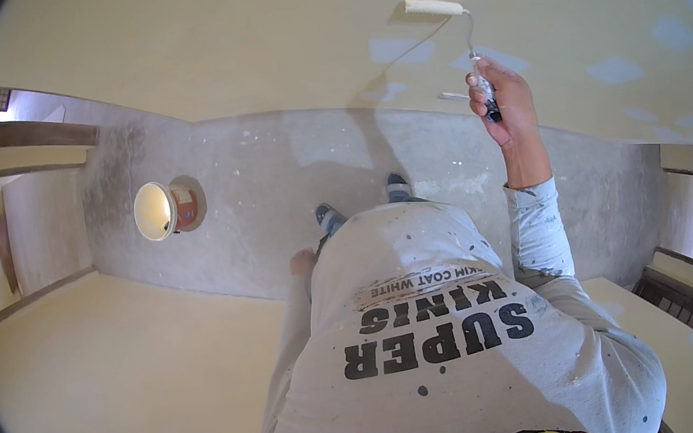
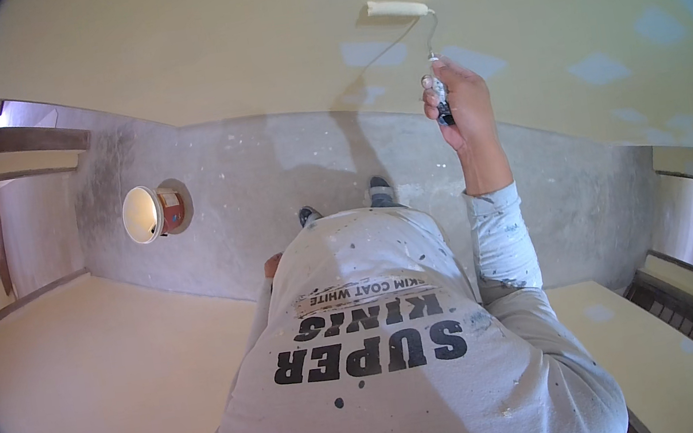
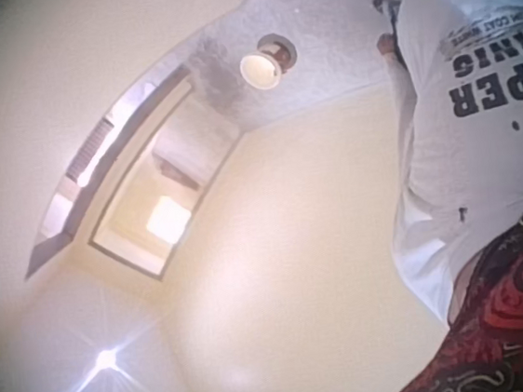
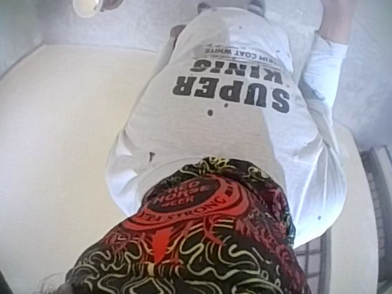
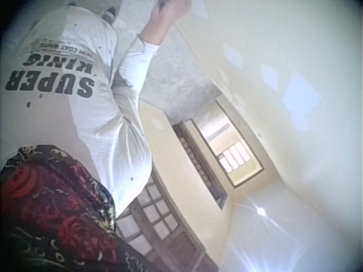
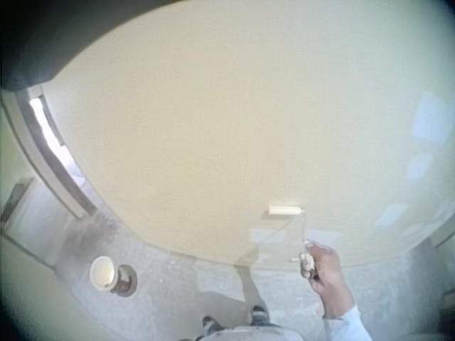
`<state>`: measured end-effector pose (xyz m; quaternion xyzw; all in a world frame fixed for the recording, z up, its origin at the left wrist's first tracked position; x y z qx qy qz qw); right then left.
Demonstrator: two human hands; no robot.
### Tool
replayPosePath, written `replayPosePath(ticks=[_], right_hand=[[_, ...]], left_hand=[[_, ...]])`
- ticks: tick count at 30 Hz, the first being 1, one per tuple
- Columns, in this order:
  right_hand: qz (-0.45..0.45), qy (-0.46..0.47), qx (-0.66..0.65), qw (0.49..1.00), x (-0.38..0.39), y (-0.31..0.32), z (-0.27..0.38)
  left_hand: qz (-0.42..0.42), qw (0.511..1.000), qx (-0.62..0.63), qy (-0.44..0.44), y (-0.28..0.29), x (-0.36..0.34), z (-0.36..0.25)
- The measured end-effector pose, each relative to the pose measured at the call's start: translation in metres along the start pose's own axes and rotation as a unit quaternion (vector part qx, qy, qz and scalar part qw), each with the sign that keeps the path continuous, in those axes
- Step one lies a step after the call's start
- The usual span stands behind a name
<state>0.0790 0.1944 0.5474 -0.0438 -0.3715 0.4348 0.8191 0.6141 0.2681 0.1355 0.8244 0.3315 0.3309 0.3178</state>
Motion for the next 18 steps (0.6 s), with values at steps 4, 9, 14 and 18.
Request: replayPosePath(ticks=[4, 9, 14, 18], right_hand=[[0.005, 0.013, -0.002, 1.000, 0.006, -0.006, 0.004], [-0.001, -0.039, -0.014, 0.999, -0.039, 0.029, -0.017], [-0.001, -0.081, -0.035, 0.996, -0.086, 0.075, -0.047], [0.009, -0.066, -0.046, 0.997, -0.077, 0.071, -0.043]], left_hand=[[-0.027, 1.000, 0.010, -0.006, 0.000, 0.006, 0.014], [0.011, 0.999, -0.004, -0.034, -0.005, 0.000, 0.008], [0.012, 0.999, -0.011, -0.034, 0.005, -0.010, -0.020], [-0.017, 0.999, 0.026, -0.013, 0.018, -0.007, -0.016]])
Point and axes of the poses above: each hand's wrist, its own x-axis away from the middle knuckle, its own y-axis out of the back of the hand, z = x × y, the point moved 6 cm from there along -x, towards the middle knuckle, and after that the axes turned 15 degrees about -y, right-handed, at the moved point
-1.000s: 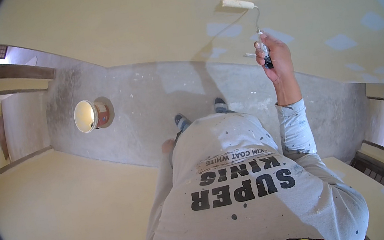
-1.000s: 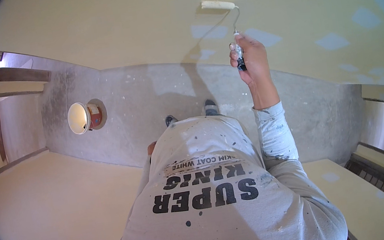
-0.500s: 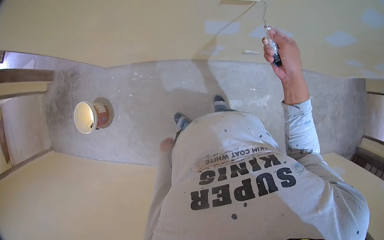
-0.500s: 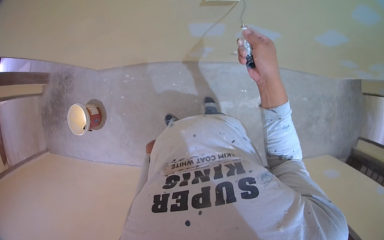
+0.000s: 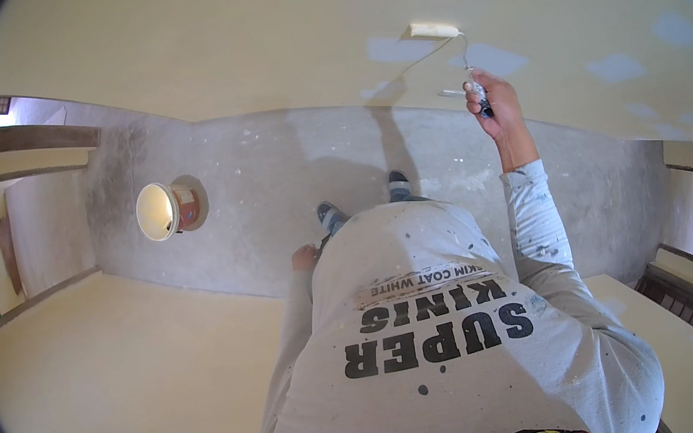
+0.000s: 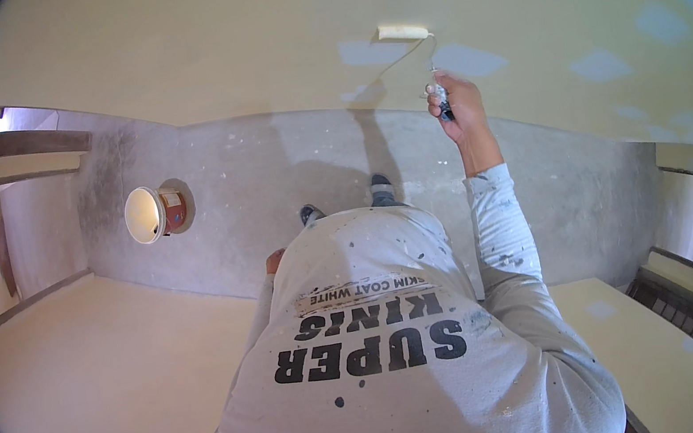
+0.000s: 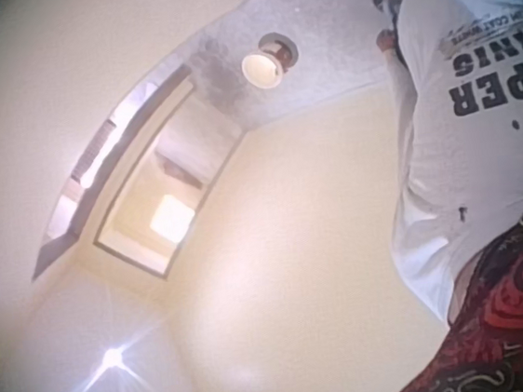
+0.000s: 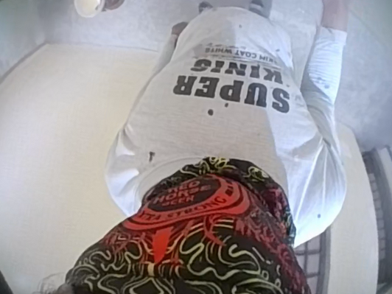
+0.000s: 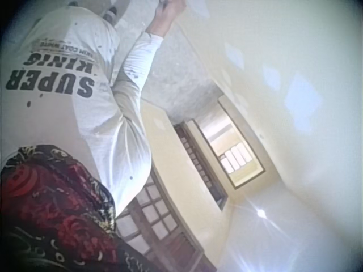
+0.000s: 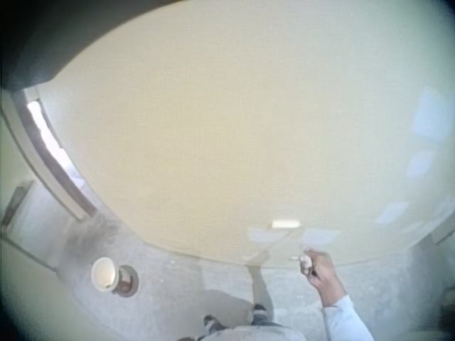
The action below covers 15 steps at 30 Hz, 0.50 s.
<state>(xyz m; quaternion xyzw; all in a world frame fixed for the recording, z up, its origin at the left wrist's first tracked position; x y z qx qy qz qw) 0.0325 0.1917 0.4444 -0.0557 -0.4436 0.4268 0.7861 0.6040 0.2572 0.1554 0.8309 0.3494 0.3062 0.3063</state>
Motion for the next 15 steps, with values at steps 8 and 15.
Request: replayPosePath(ticks=[8, 15], right_hand=[[-0.005, 0.073, 0.044, 0.996, 0.092, -0.057, 0.035], [-0.022, 0.015, 0.064, 0.998, 0.038, -0.013, -0.002]], left_hand=[[0.073, 0.996, -0.060, 0.004, -0.016, 0.008, 0.025], [0.009, 0.998, -0.064, -0.026, -0.020, 0.004, 0.025]])
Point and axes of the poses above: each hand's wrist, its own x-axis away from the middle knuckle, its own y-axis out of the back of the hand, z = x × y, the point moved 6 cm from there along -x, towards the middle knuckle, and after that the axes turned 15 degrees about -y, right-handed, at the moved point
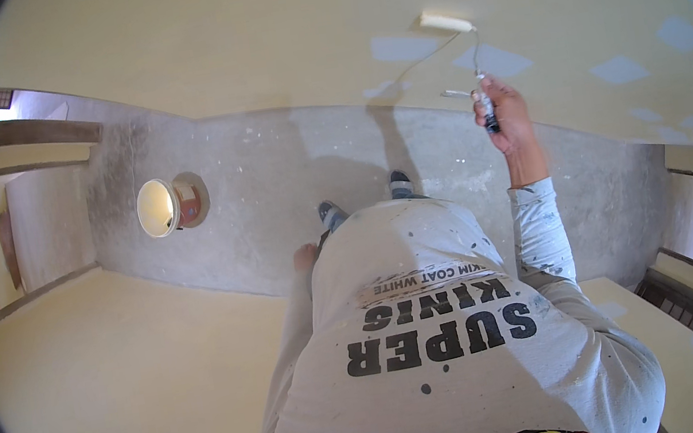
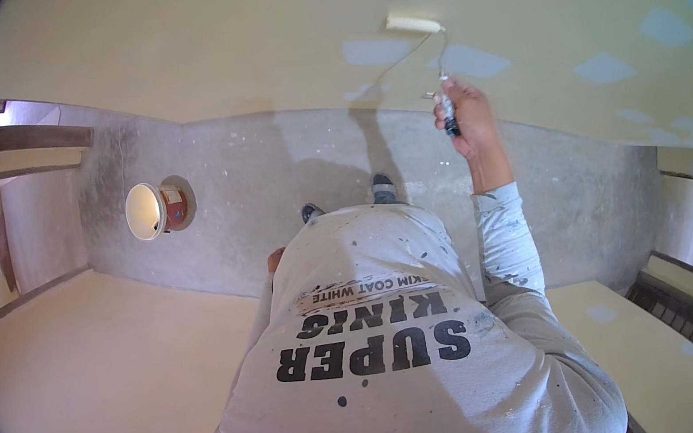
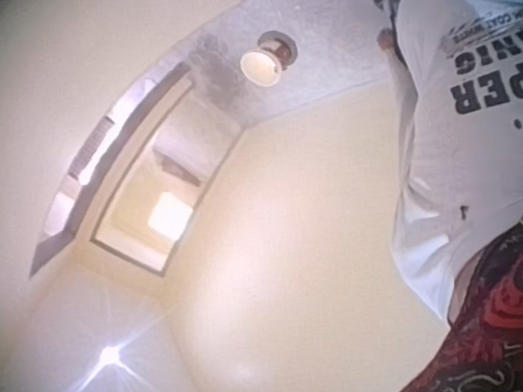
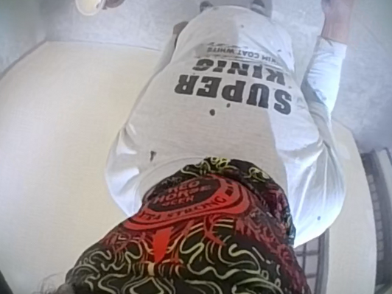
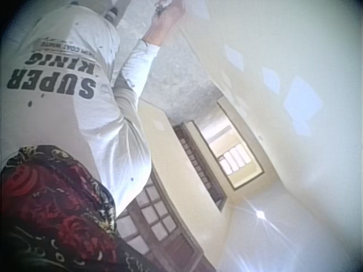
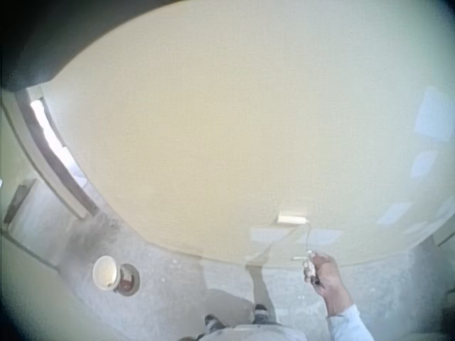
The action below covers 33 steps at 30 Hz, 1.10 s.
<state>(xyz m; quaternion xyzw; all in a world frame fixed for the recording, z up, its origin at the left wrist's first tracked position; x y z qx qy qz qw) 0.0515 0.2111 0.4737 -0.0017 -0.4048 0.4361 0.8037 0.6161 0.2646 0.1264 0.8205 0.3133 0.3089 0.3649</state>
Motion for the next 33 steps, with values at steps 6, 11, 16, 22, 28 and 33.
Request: replayPosePath(ticks=[6, 11, 16, 22, 28, 33], right_hand=[[-0.048, -0.068, 0.031, 0.996, -0.050, -0.006, -0.094], [-0.032, -0.070, 0.010, 0.997, -0.085, -0.030, -0.114], [-0.048, -0.069, -0.009, 0.996, -0.127, -0.050, -0.118], [-0.061, -0.071, -0.022, 0.995, -0.138, -0.049, -0.127], [-0.055, -0.062, -0.036, 0.996, -0.096, -0.071, -0.105], [-0.066, -0.092, -0.034, 0.993, -0.176, -0.035, -0.147]], left_hand=[[-0.043, 0.997, 0.052, 0.039, 0.017, 0.004, -0.022], [-0.048, 0.988, 0.107, 0.096, 0.010, 0.044, -0.026], [0.014, 0.977, 0.121, 0.177, -0.001, 0.106, 0.003], [0.049, 0.976, 0.102, 0.184, 0.010, 0.144, -0.010], [0.041, 0.974, 0.108, 0.194, -0.001, 0.162, -0.003], [-0.036, 0.941, 0.211, 0.262, 0.022, 0.129, -0.017]])
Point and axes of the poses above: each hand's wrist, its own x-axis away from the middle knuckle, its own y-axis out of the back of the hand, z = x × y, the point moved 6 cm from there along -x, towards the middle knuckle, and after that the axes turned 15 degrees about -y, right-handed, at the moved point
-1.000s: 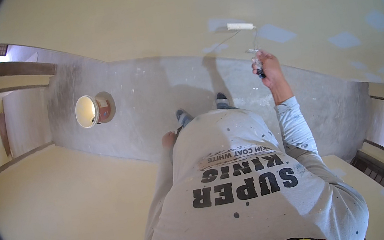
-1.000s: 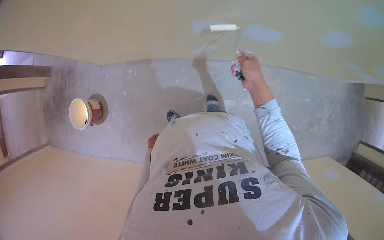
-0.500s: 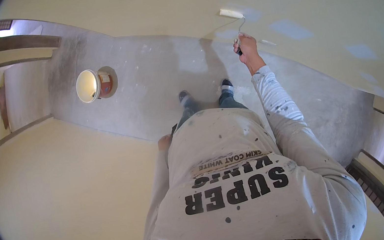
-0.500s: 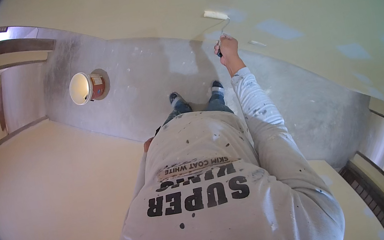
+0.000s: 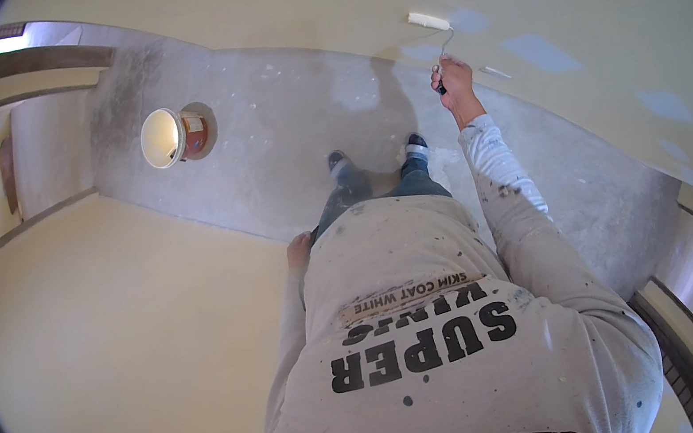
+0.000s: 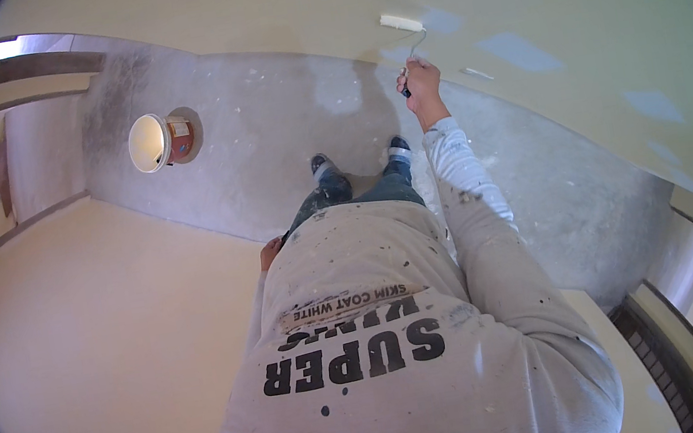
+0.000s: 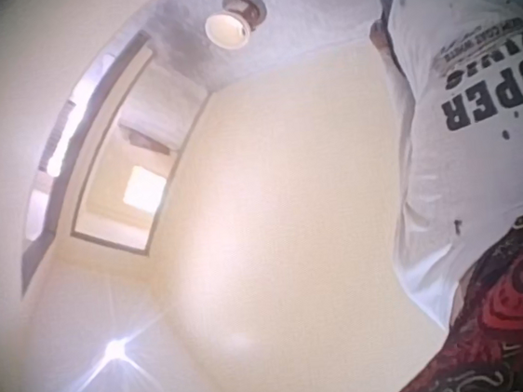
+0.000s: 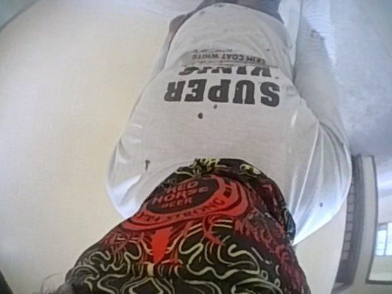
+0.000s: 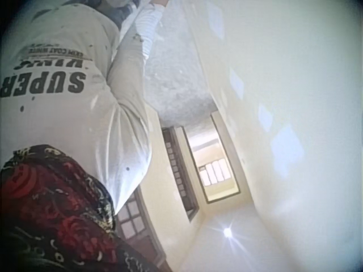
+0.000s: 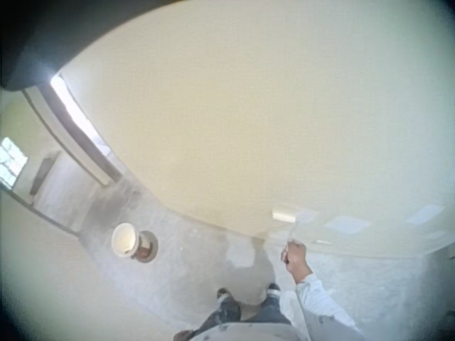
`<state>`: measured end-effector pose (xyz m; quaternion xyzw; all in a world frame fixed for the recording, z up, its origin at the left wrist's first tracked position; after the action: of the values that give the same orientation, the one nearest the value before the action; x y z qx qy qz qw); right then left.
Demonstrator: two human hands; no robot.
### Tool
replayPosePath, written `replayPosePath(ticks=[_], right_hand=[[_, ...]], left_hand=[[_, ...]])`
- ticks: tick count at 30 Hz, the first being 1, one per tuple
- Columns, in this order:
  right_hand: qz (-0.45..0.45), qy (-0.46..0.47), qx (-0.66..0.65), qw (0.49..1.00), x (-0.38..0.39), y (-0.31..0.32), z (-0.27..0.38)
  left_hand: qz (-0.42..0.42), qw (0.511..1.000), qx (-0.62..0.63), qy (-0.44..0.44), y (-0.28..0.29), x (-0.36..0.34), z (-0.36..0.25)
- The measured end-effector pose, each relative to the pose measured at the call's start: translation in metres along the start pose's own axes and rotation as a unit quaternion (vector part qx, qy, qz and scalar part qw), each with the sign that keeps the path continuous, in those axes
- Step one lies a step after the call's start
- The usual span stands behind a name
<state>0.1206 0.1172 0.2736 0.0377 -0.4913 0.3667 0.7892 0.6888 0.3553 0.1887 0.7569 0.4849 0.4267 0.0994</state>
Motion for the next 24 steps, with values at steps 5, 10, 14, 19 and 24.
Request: replayPosePath(ticks=[5, 10, 14, 19, 24], right_hand=[[-0.003, -0.016, 0.019, 1.000, -0.027, 0.011, 0.000], [0.012, 0.018, 0.002, 1.000, 0.058, -0.018, 0.026], [0.012, 0.043, 0.000, 0.999, 0.080, -0.024, 0.033], [-0.011, 0.033, 0.003, 0.999, 0.017, 0.003, 0.013], [-0.020, -0.004, 0.000, 1.000, -0.042, 0.015, -0.003]], left_hand=[[-0.040, 0.998, 0.055, 0.011, 0.010, -0.006, -0.028], [0.034, 0.961, -0.207, -0.182, 0.015, 0.001, -0.002], [0.028, 0.998, -0.052, -0.026, 0.009, -0.006, 0.026], [-0.008, 1.000, 0.009, 0.024, 0.008, -0.012, -0.013], [-0.009, 0.995, -0.058, -0.084, 0.019, -0.010, -0.023]])
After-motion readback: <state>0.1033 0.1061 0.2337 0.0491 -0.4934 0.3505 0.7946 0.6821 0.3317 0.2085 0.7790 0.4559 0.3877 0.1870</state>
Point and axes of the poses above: each hand's wrist, its own x-axis away from the middle knuckle, its own y-axis out of the back of the hand, z = x × y, the point moved 6 cm from there along -x, towards the middle knuckle, and after that the axes turned 15 degrees about -y, right-handed, at the moved point
